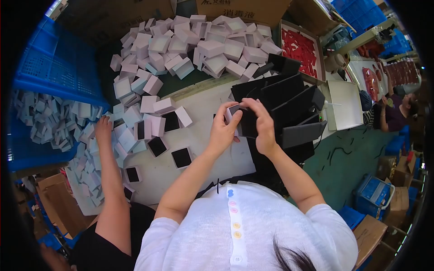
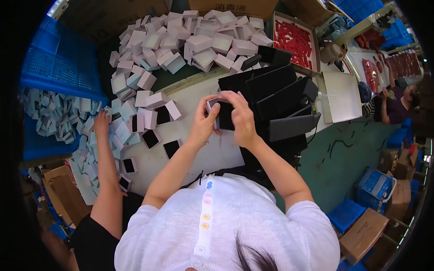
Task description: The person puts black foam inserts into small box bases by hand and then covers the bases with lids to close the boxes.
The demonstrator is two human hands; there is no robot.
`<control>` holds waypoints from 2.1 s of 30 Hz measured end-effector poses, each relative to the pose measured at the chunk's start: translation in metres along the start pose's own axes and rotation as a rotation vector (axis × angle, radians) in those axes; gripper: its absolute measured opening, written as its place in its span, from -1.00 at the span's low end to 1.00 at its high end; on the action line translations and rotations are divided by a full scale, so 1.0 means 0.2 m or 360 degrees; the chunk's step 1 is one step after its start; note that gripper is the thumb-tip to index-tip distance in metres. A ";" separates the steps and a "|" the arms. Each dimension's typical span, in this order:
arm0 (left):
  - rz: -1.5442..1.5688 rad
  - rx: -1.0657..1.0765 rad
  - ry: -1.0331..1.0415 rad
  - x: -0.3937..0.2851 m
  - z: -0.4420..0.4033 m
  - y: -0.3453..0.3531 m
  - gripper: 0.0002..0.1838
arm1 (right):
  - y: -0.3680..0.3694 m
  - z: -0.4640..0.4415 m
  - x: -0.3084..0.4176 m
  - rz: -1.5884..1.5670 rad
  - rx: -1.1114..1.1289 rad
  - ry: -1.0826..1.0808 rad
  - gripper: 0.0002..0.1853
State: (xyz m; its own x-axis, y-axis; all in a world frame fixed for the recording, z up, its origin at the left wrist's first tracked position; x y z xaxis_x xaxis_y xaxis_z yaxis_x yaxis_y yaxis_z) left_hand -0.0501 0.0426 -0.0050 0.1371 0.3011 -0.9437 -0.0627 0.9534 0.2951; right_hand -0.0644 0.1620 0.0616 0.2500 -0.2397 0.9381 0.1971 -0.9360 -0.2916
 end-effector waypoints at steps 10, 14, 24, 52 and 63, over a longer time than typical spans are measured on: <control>-0.0804 -0.0119 0.0560 -0.15 0.09 -0.06 -0.74 | -0.02 -0.01 -0.07 -0.0116 -0.0568 0.0532 -0.51; -0.0685 0.0017 0.0370 -0.12 0.10 -0.04 -0.78 | 0.01 -0.05 0.02 0.0251 -0.0614 0.0060 -0.62; -0.0404 0.0176 0.0036 -0.08 0.16 -0.07 -0.76 | -0.03 -0.16 -0.06 -0.0310 -0.0838 0.0238 -0.65; -0.2131 -0.0353 -0.0013 0.09 -1.04 -0.52 -0.65 | -0.08 -0.14 -0.23 -0.0343 -0.0651 0.0738 -0.73; -0.0784 -0.0112 0.0627 -0.17 -0.28 -0.21 -0.73 | 0.09 -0.18 -0.06 0.0258 -0.0455 0.0100 -0.76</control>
State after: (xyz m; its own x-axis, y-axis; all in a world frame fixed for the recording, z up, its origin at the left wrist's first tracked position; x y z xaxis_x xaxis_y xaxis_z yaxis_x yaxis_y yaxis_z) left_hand -0.1066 -0.0094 0.0057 -0.2069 -0.2150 -0.9544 -0.1520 0.9708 -0.1857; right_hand -0.0982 0.1378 0.0524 0.1959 -0.3982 0.8961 -0.1163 -0.9168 -0.3819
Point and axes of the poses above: each hand's wrist, its own z-axis away from the middle knuckle, its own y-axis out of the palm, x = y × z, the point moved 8 cm from there along -z, towards the middle knuckle, and after that the axes turned 10 degrees about y, right-handed, at the moved point
